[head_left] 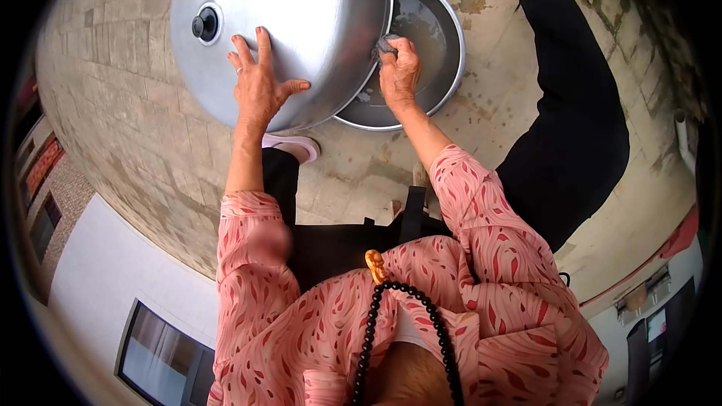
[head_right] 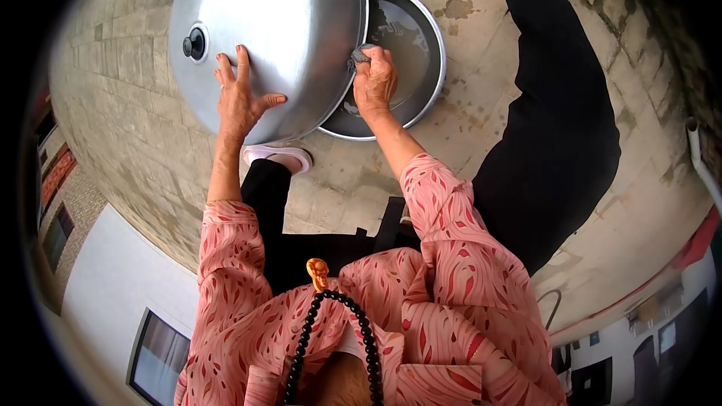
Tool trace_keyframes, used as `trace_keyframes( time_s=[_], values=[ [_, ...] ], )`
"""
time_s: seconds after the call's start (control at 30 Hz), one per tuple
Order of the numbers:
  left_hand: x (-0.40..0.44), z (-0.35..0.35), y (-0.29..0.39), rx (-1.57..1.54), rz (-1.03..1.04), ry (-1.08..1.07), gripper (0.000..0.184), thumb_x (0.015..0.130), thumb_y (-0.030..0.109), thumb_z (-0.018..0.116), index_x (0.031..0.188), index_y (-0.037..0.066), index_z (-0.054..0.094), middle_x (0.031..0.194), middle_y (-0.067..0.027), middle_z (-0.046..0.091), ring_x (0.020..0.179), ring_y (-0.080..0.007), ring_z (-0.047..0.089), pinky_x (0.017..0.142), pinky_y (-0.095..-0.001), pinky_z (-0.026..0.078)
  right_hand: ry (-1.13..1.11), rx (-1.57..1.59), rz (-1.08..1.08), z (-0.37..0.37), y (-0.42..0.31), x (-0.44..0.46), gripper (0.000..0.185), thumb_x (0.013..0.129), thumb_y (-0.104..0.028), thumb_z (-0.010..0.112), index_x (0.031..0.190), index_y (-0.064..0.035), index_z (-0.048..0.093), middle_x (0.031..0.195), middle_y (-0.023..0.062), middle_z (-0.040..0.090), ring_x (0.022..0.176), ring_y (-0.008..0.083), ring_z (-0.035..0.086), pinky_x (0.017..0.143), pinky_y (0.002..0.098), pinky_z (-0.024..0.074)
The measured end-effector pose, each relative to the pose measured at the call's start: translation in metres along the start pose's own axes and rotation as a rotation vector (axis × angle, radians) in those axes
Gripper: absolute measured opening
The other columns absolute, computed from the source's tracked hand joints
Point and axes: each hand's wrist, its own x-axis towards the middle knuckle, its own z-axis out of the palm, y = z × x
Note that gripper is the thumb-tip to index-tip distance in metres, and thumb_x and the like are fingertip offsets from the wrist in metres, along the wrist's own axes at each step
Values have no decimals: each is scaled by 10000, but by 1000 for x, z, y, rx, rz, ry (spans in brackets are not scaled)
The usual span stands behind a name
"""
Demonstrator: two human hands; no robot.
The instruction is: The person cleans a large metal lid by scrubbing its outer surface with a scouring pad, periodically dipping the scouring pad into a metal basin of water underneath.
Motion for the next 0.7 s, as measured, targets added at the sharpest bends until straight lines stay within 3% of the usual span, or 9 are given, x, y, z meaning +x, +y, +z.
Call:
trace_keyframes(
  time_s=[0.17, 0.27, 0.33, 0.4, 0.5, 0.7],
  values=[
    [2, 7, 2, 66, 33, 47, 1200, 529, 634, 793, 1492, 168, 250, 1483, -353, 189, 1292, -603, 299, 786, -589, 534, 68, -52, -97, 1, -4, 44, 158, 728, -29, 620, 877, -70, 651, 866, 153, 630, 822, 374, 618, 724, 453, 480],
    [3, 4, 3, 52, 34, 36, 1196, 524, 624, 800, 1485, 159, 261, 1479, -354, 199, 1289, -604, 301, 771, -576, 544, 49, -34, -57, 2, -11, 67, 135, 744, -44, 626, 875, -46, 659, 876, 183, 646, 818, 386, 624, 737, 449, 486],
    [4, -1, 5, 64, 33, 28, 1183, 530, 616, 803, 1477, 149, 269, 1470, -361, 204, 1283, -607, 305, 761, -573, 547, 31, 141, 86, 10, 6, 38, 148, 753, -10, 607, 895, -31, 645, 878, 178, 647, 829, 378, 631, 750, 436, 493],
    [6, -2, 7, 64, 29, 27, 1179, 534, 603, 808, 1477, 145, 269, 1467, -364, 206, 1282, -608, 306, 757, -577, 547, 61, 81, 8, 6, 1, -10, 149, 744, 36, 608, 882, -22, 611, 874, 164, 641, 844, 352, 640, 766, 413, 497],
    [4, 5, 2, 41, 52, 61, 1178, 531, 588, 815, 1476, 141, 272, 1466, -366, 206, 1282, -603, 309, 747, -583, 547, 9, 133, 79, 6, 2, -35, 152, 737, 35, 629, 874, -24, 602, 873, 158, 640, 835, 340, 639, 757, 404, 492],
    [3, -2, 10, 68, 22, 21, 1190, 512, 578, 823, 1474, 140, 277, 1467, -361, 211, 1289, -592, 312, 744, -566, 556, 123, 86, -26, 10, -6, 54, 151, 729, -20, 668, 879, -29, 650, 845, 168, 635, 806, 354, 629, 752, 428, 485]
  ],
)
